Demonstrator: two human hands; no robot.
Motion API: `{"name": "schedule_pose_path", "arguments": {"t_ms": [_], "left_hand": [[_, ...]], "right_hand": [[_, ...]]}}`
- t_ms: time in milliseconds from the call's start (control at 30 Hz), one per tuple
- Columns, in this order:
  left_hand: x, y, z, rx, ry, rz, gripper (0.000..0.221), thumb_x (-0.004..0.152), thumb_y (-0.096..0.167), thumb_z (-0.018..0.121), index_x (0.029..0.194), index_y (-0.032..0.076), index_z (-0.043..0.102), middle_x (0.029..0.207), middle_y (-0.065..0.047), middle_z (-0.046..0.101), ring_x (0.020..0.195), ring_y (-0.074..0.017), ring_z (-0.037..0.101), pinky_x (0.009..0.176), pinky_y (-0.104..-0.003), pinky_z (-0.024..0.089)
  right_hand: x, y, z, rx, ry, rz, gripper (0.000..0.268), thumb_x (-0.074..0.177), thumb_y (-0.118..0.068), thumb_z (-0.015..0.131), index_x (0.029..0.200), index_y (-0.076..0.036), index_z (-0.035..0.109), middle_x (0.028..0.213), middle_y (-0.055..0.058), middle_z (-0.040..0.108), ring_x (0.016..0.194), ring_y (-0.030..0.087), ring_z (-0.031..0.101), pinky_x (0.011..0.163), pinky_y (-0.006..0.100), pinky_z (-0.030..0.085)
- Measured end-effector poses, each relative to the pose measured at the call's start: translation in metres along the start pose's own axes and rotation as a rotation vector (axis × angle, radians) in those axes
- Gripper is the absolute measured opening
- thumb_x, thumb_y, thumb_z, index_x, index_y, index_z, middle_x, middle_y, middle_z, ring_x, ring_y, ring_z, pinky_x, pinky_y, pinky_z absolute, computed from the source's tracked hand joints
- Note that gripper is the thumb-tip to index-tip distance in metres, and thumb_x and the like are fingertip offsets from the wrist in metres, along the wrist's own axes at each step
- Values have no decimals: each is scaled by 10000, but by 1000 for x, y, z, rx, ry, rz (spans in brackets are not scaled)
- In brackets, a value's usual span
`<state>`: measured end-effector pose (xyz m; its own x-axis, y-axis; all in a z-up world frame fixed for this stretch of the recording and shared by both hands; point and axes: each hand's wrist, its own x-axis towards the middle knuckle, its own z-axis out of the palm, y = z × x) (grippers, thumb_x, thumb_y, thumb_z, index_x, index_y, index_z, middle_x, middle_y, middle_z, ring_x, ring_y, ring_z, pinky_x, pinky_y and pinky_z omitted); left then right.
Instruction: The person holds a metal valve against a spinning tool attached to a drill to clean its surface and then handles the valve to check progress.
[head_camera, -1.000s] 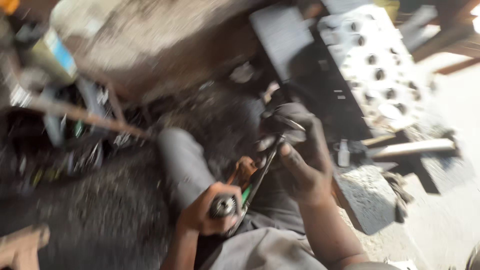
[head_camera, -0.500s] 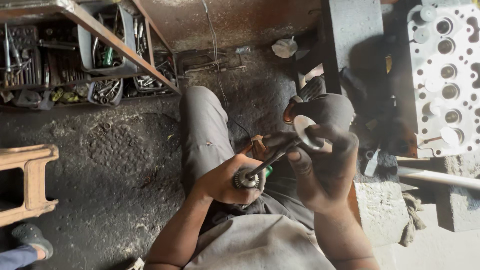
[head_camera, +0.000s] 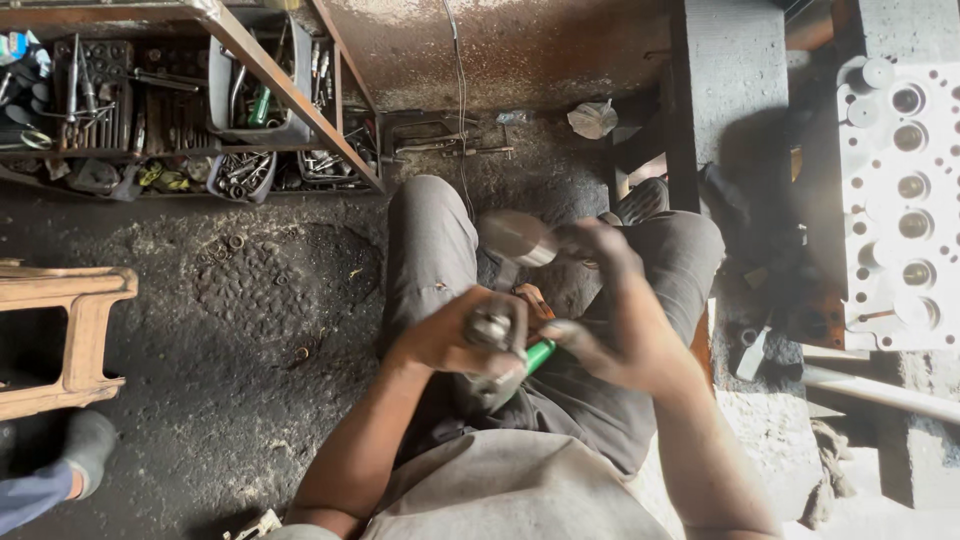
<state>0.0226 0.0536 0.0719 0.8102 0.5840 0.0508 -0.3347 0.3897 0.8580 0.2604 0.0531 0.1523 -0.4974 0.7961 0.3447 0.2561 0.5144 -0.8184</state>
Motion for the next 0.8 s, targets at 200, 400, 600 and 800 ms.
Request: {"name": "schedule_pose_path", "arguments": {"t_ms": [200,400,600,800], "left_hand": [[-52,-5,-47,-247,163,302,138,772,61,685,829,35,563,722,-51,591,648,-162,588,619,-325,492],[-74,-36,-92,-525,21,453,165,790,157,706,808,135,544,641,16,576,581,-164,583,626,-311,486],[-78,-51,-117,-434,-104,527,168,744,151,748,788,137,587,614,30,618,560,-131,629,592,-295,543],[-84,-59,-125,-409,-56,469,216,733,78,787,875,111,627,686,1,636,611,-149,629,659,-325,535]], "right_hand": [[-56,69,64,-573,-661,-31,557,778,-187,723,1315,-151,578,1218,97,631,1241,333,572,1155,524,378],[-111,104,114,-714,-487,-129,331,910,-192,628,1233,-122,645,1039,58,620,996,225,625,913,394,451],[-110,108,114,-705,-359,-165,201,889,-199,629,1081,-143,654,945,25,603,908,195,631,880,372,475],[-114,118,116,-728,-346,-178,414,907,-198,612,1307,-93,627,931,24,604,867,183,647,817,352,493]]}}
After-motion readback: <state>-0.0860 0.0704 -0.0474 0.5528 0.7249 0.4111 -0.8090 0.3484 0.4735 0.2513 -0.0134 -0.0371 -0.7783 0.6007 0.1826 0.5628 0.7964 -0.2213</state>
